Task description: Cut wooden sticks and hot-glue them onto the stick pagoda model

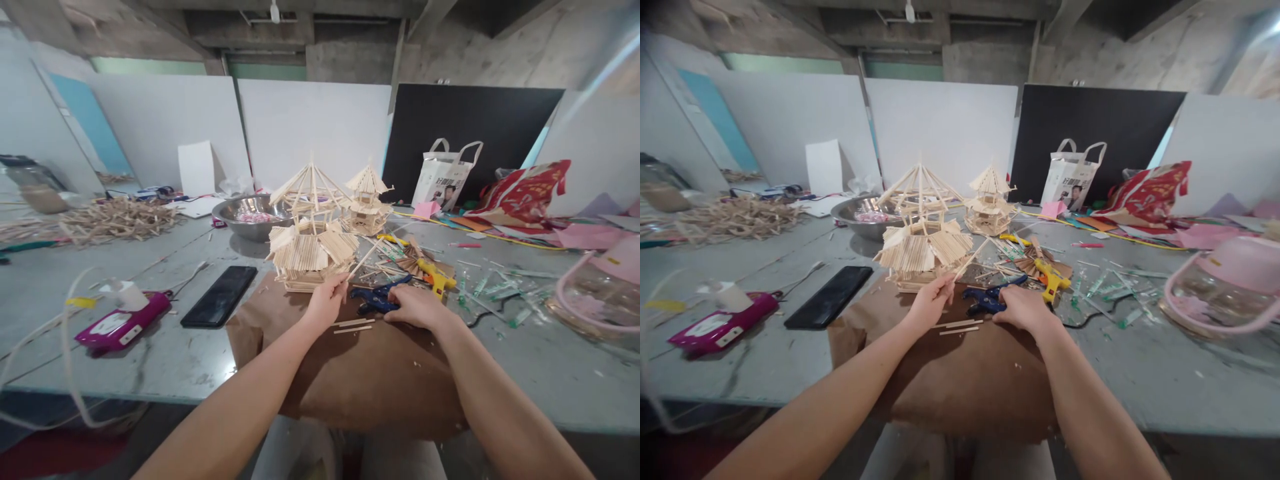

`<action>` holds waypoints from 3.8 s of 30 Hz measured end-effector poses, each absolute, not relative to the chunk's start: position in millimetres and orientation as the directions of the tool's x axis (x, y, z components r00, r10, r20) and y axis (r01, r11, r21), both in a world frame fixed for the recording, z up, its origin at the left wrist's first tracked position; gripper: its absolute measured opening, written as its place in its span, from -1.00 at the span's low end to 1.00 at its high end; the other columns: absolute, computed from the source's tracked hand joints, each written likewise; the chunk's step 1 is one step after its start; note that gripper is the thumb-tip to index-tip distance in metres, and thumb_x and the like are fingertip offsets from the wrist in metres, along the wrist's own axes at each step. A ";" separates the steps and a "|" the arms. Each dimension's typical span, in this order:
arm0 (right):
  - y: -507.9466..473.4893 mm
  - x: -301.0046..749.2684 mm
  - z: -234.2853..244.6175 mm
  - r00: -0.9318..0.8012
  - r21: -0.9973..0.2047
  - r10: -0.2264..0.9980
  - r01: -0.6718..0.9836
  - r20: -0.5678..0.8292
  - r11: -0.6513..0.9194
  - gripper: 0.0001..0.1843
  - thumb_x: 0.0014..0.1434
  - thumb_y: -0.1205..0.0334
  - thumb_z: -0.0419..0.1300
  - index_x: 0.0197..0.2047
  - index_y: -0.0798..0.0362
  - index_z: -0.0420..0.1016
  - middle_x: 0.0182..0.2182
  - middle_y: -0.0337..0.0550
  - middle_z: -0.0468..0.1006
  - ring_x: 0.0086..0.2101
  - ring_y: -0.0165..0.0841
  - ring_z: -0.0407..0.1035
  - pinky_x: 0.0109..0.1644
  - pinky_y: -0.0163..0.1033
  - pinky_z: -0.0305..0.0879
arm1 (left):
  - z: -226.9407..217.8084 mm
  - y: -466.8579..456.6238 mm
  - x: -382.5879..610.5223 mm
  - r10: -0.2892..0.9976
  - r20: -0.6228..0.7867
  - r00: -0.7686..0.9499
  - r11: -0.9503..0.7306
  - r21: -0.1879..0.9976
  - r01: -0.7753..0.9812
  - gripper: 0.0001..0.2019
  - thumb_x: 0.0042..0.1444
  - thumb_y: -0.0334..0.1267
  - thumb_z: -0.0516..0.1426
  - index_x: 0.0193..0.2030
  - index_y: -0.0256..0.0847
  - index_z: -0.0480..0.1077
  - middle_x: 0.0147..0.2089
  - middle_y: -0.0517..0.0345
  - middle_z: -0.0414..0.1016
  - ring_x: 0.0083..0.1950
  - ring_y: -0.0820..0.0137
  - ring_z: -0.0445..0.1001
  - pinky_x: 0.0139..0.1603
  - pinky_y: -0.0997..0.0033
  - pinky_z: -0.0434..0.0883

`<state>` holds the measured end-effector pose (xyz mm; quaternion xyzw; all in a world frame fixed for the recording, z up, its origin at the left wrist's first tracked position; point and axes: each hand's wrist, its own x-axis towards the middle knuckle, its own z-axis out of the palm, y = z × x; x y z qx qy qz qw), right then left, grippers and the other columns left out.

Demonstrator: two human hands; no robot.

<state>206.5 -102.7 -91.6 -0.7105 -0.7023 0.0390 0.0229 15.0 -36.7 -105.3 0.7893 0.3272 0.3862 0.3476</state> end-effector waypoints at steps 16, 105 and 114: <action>-104.7 210.5 -87.0 0.095 -0.215 0.995 0.973 0.032 -0.086 -0.82 -0.21 0.24 0.07 -0.42 0.01 0.30 -0.41 -0.20 0.42 -0.41 -0.37 0.26 -0.44 -0.35 0.03 | -102.5 -48.2 13.4 0.689 0.557 0.464 -0.702 0.671 0.237 -0.67 0.09 -0.23 -0.13 -0.12 -0.29 0.32 -0.49 0.13 0.37 -0.44 0.48 0.32 -0.34 0.49 0.29; -107.3 192.3 -87.5 -0.161 -0.366 0.939 0.890 0.303 0.271 -0.48 -0.28 0.39 0.05 -0.13 0.03 0.29 -0.27 -0.16 0.44 -0.27 -0.31 0.30 -0.22 -0.28 0.15 | -88.0 -47.5 3.8 0.505 -0.005 0.863 0.324 0.928 -0.184 -0.81 -0.05 -0.19 0.07 -0.45 -0.32 0.26 -0.72 0.34 0.11 -0.79 0.72 -0.11 -0.77 0.65 -0.25; -108.3 182.1 -83.0 -0.112 -0.326 0.965 0.926 0.239 0.189 -0.63 -0.21 0.32 0.04 -0.23 0.02 0.32 -0.35 -0.17 0.46 -0.33 -0.32 0.32 -0.27 -0.31 0.14 | -86.7 -49.1 7.2 0.643 0.088 0.761 0.062 0.984 -0.166 -0.76 -0.02 -0.11 0.01 -0.44 -0.29 0.24 -0.75 0.37 0.07 -0.76 0.68 -0.12 -0.73 0.61 -0.20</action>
